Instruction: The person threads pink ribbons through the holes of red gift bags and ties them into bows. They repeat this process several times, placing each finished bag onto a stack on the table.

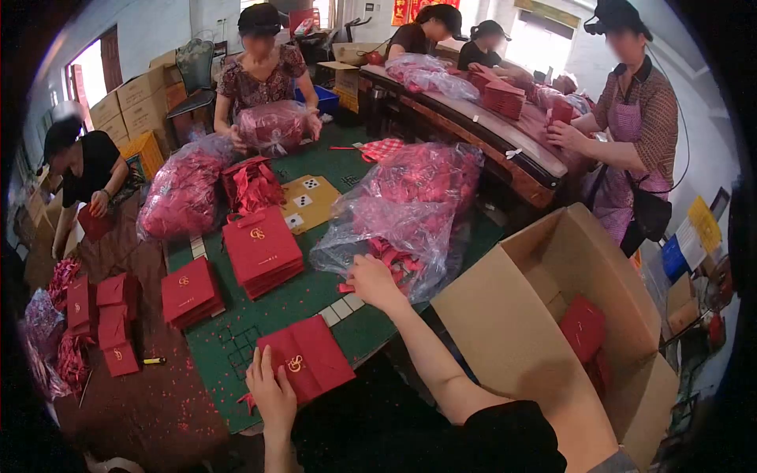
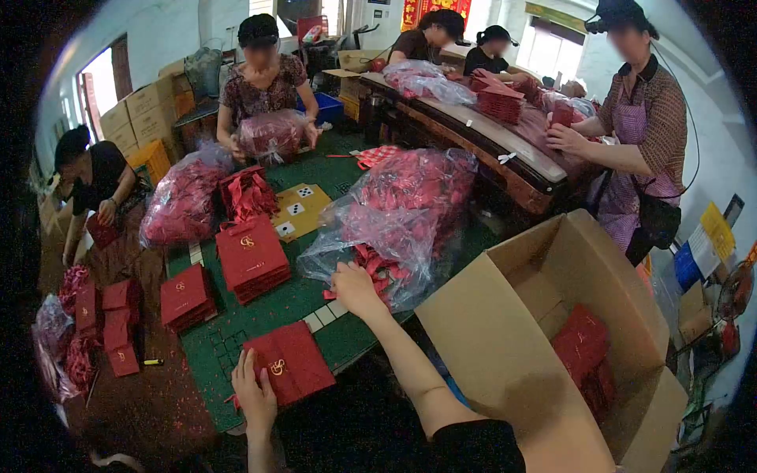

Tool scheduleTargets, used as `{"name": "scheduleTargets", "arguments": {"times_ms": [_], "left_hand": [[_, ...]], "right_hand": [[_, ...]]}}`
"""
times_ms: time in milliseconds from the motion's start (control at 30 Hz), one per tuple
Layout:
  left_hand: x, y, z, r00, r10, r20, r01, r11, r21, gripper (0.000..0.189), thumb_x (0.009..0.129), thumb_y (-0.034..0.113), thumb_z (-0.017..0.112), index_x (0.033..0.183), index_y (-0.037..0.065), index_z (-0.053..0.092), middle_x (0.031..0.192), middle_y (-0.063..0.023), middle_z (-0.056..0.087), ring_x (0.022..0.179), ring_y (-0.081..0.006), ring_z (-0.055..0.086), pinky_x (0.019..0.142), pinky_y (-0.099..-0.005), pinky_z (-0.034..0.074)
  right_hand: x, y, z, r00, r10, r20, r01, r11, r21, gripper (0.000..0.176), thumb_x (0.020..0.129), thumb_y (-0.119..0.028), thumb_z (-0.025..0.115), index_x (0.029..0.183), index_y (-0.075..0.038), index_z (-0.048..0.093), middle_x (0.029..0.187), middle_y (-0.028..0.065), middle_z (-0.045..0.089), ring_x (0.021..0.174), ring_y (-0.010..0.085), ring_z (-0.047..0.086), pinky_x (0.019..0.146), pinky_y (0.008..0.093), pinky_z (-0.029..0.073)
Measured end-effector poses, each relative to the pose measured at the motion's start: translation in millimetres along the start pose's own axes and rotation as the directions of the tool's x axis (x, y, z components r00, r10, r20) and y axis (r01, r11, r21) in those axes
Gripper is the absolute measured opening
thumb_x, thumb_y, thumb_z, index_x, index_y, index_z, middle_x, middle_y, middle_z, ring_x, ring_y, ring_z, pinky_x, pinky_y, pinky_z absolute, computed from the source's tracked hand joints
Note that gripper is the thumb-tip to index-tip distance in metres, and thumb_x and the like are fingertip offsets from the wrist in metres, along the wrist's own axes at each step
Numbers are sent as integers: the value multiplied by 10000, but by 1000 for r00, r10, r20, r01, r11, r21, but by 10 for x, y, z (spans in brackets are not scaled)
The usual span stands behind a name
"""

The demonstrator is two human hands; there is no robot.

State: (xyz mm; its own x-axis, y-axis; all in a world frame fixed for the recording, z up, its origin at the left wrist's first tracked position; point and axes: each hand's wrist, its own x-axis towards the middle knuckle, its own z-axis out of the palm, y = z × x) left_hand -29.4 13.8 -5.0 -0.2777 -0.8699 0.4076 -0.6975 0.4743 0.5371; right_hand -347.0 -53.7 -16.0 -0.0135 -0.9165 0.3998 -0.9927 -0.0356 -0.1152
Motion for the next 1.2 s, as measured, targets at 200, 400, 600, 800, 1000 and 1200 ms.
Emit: {"name": "scheduleTargets", "arguments": {"times_ms": [200, 400, 600, 800, 1000, 1200], "left_hand": [[-13, -76, 30, 999, -46, -8, 45, 991, -125, 467, 883, 82, 555, 1327, -4, 436, 1298, -206, 500, 1142, -362, 468, 1002, -456, 329], [-25, 113, -20, 997, -72, -38, 77, 983, 166, 554, 834, 181, 654, 1327, 32, 452, 1221, -160, 532, 1138, -336, 466, 987, -444, 322], [-60, 122, 53, 999, -8, -43, 17, 976, 216, 596, 812, 208, 686, 1339, 57, 454, 1230, -142, 523, 1139, -327, 468, 973, -456, 323], [-75, 224, 115, 994, -50, -100, 71, 972, 224, 597, 821, 151, 661, 1359, 52, 421, 1242, -147, 516, 1114, -330, 476, 956, -454, 332], [9, 368, -10, 906, -422, 22, 418, 887, -195, 784, 740, 8, 711, 1404, -9, 295, 1072, -172, 513, 1036, -328, 481, 898, -392, 376], [12, 255, 3, 891, -446, 83, 429, 771, -471, 656, 748, -22, 722, 1307, 16, 381, 936, -116, 579, 855, -215, 587, 785, -321, 474]], "right_hand": [[251, -214, -482, 922, 314, -225, -73, 714, 696, 148, 852, -123, 637, 935, -7, 596, 865, 136, 612, 782, 292, 615, 702, 354, 484], [450, -356, -1082, 650, 558, -515, 425, 294, 856, 120, 935, -83, 585, 1023, -5, 559, 896, 68, 633, 792, 111, 591, 733, 247, 485], [134, -600, -1807, 239, 534, -811, 756, 421, 500, 134, 923, -39, 561, 1046, 3, 530, 967, 138, 636, 818, 175, 595, 754, 296, 496], [-377, -895, -2187, 43, 346, -937, 696, 663, 277, 98, 860, -79, 578, 856, -117, 489, 798, 39, 591, 678, 153, 442, 604, 315, 328], [-527, -1105, -1510, 970, 57, -235, 218, 206, 954, 94, 837, 48, 638, 909, -10, 618, 869, 67, 646, 742, 171, 609, 671, 267, 492], [-589, -1501, -96, 977, 11, 213, -213, -16, 977, 135, 886, -45, 642, 1001, -10, 582, 868, 34, 628, 815, 92, 611, 697, 242, 493]]}}
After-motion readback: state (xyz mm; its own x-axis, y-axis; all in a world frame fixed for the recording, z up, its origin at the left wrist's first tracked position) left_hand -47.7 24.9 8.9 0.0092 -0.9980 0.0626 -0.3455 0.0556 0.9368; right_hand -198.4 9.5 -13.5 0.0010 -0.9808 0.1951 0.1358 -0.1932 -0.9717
